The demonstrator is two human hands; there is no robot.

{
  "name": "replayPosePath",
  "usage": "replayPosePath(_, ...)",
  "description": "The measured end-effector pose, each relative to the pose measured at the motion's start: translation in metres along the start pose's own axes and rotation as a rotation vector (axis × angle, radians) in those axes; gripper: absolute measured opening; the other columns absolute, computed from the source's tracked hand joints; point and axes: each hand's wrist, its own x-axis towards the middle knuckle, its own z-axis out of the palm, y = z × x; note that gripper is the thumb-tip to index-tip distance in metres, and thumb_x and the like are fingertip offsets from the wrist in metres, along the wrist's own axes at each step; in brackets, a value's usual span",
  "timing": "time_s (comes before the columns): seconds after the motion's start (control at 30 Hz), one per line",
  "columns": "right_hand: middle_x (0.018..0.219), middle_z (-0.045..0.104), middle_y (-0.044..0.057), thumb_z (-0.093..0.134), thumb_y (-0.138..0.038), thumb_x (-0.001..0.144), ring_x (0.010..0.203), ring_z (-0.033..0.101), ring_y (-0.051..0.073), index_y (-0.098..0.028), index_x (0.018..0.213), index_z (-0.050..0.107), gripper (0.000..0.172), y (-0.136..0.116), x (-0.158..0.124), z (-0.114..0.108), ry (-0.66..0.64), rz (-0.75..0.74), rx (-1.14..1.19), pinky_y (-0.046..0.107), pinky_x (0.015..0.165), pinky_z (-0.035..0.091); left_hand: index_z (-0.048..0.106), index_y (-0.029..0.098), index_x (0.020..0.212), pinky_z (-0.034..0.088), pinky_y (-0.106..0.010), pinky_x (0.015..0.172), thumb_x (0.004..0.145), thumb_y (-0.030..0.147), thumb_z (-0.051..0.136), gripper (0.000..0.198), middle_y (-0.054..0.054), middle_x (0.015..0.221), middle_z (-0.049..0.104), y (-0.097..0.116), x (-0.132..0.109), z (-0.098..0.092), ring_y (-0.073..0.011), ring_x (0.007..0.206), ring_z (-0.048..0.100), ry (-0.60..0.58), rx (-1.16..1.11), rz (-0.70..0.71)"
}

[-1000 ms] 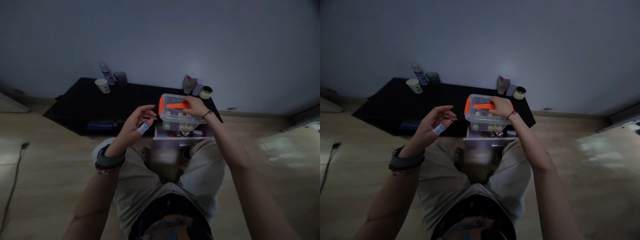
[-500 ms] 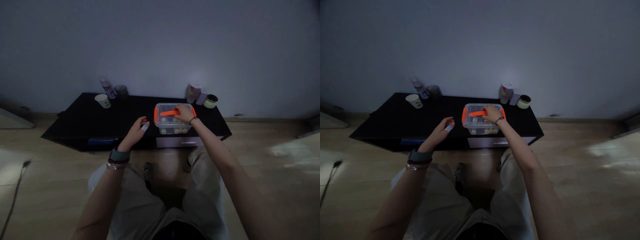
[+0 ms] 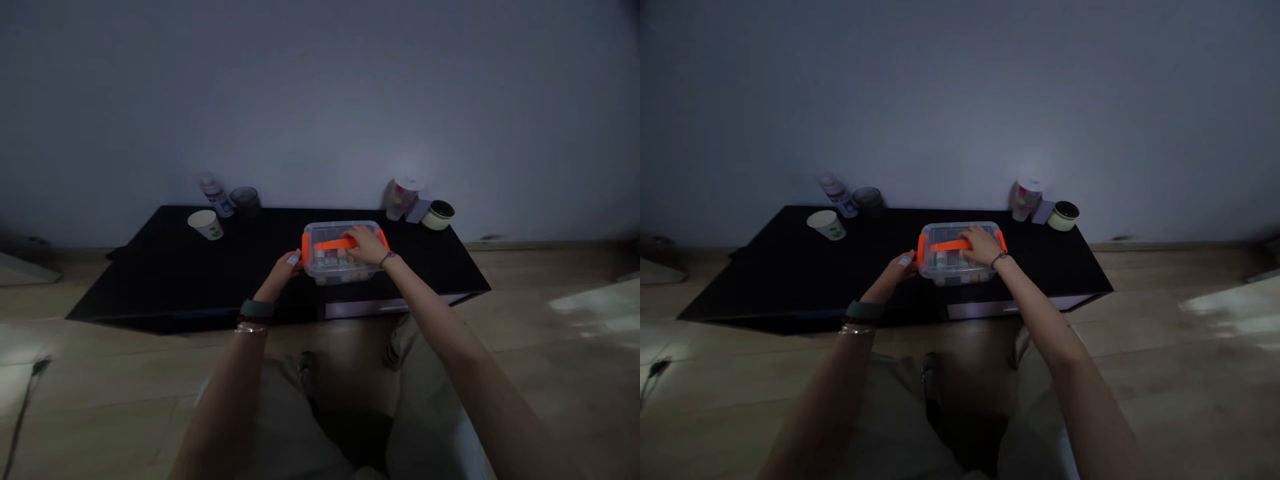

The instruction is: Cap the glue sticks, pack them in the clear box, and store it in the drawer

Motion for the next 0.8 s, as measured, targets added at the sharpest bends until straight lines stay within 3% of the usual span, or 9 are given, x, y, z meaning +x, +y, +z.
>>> replayPosePath(0.07, 0.117, 0.065, 0.010, 0.064, -0.028, 0.085, 0.109, 0.058, 0.025, -0.018, 0.119, 0.063, 0.036, 0.010, -0.009, -0.010, 0.087, 0.063, 0.000, 0.039, 0.097, 0.045, 0.065, 0.018, 0.107, 0.050, -0.037, 0.084, 0.072, 0.074, 0.056, 0.067, -0.007, 0.091, 0.073, -0.001, 0.003, -0.002, -0.0247, 0.094, 0.067, -0.017, -0.029, 0.000)
replayPosePath(0.17, 0.117, 0.066, 0.016, 0.055, -0.036, 0.093, 0.107, 0.060, 0.028, -0.013, 0.122, 0.062, 0.038, 0.028, -0.028, -0.027, 0.209, 0.369, -0.058, 0.038, 0.093, 0.046, 0.066, 0.017, 0.105, 0.050, -0.035, 0.082, 0.072, 0.078, 0.054, 0.070, -0.007, 0.084, 0.072, 0.000, 0.010, -0.001, -0.0242, 0.089, 0.067, 0.003, -0.002, 0.015)
replayPosePath(0.27, 0.105, 0.071, 0.015, 0.046, -0.044, 0.098, 0.097, 0.066, 0.028, -0.016, 0.109, 0.068, 0.038, 0.037, -0.041, -0.035, 0.101, 0.637, -0.075, 0.034, 0.080, 0.047, 0.067, 0.016, 0.106, 0.049, -0.035, 0.081, 0.079, 0.074, 0.047, 0.067, -0.009, 0.090, 0.072, 0.003, 0.015, 0.001, -0.0251, 0.090, 0.066, 0.052, 0.122, 0.098)
replayPosePath(0.37, 0.095, 0.074, 0.013, 0.042, -0.050, 0.100, 0.092, 0.069, 0.027, -0.018, 0.097, 0.070, 0.043, 0.036, -0.043, -0.030, -0.018, 0.671, -0.060, 0.030, 0.073, 0.044, 0.067, 0.021, 0.115, 0.048, -0.036, 0.080, 0.084, 0.070, 0.046, 0.061, -0.009, 0.099, 0.073, 0.010, 0.012, 0.003, -0.0278, 0.094, 0.066, 0.101, 0.361, 0.173)
replayPosePath(0.47, 0.095, 0.074, 0.014, 0.040, -0.048, 0.101, 0.090, 0.069, 0.026, -0.018, 0.096, 0.069, 0.042, 0.033, -0.040, -0.021, 0.003, 0.671, -0.073, 0.028, 0.070, 0.041, 0.064, 0.026, 0.123, 0.047, -0.037, 0.077, 0.084, 0.070, 0.048, 0.061, -0.009, 0.092, 0.074, 0.021, 0.005, 0.005, -0.0318, 0.093, 0.067, 0.118, 0.550, 0.132)
replayPosePath(0.57, 0.098, 0.074, 0.016, 0.039, -0.038, 0.102, 0.090, 0.069, 0.025, -0.016, 0.097, 0.069, 0.037, 0.042, -0.039, -0.013, 0.006, 0.700, -0.061, 0.028, 0.070, 0.041, 0.063, 0.025, 0.123, 0.046, -0.037, 0.076, 0.086, 0.067, 0.047, 0.058, -0.010, 0.093, 0.075, 0.031, -0.002, 0.007, -0.0327, 0.093, 0.068, 0.119, 0.604, 0.106)
replayPosePath(0.67, 0.097, 0.074, 0.014, 0.037, -0.024, 0.100, 0.088, 0.068, 0.022, -0.015, 0.094, 0.069, 0.034, 0.058, -0.041, -0.010, -0.090, 0.769, 0.072, 0.026, 0.071, 0.044, 0.063, 0.025, 0.123, 0.046, -0.036, 0.075, 0.089, 0.063, 0.045, 0.054, -0.011, 0.097, 0.074, 0.038, -0.007, 0.009, -0.0326, 0.094, 0.068, 0.119, 0.628, 0.091)
replayPosePath(0.73, 0.102, 0.073, 0.014, 0.041, -0.021, 0.097, 0.091, 0.066, 0.022, -0.014, 0.100, 0.069, 0.029, 0.063, -0.039, -0.011, -0.033, 0.784, 0.094, 0.028, 0.076, 0.046, 0.062, 0.025, 0.125, 0.046, -0.037, 0.075, 0.090, 0.059, 0.045, 0.052, -0.011, 0.100, 0.074, 0.041, -0.010, 0.010, -0.0333, 0.096, 0.068, 0.108, 0.656, 0.075)
replayPosePath(0.8, 0.110, 0.069, 0.016, 0.046, -0.025, 0.095, 0.097, 0.064, 0.024, -0.012, 0.111, 0.066, 0.028, 0.057, -0.035, -0.013, 0.177, 0.718, 0.023, 0.032, 0.083, 0.046, 0.060, 0.025, 0.127, 0.046, -0.038, 0.077, 0.090, 0.055, 0.045, 0.051, -0.012, 0.103, 0.074, 0.045, -0.013, 0.012, -0.0348, 0.099, 0.067, 0.108, 0.703, 0.058)
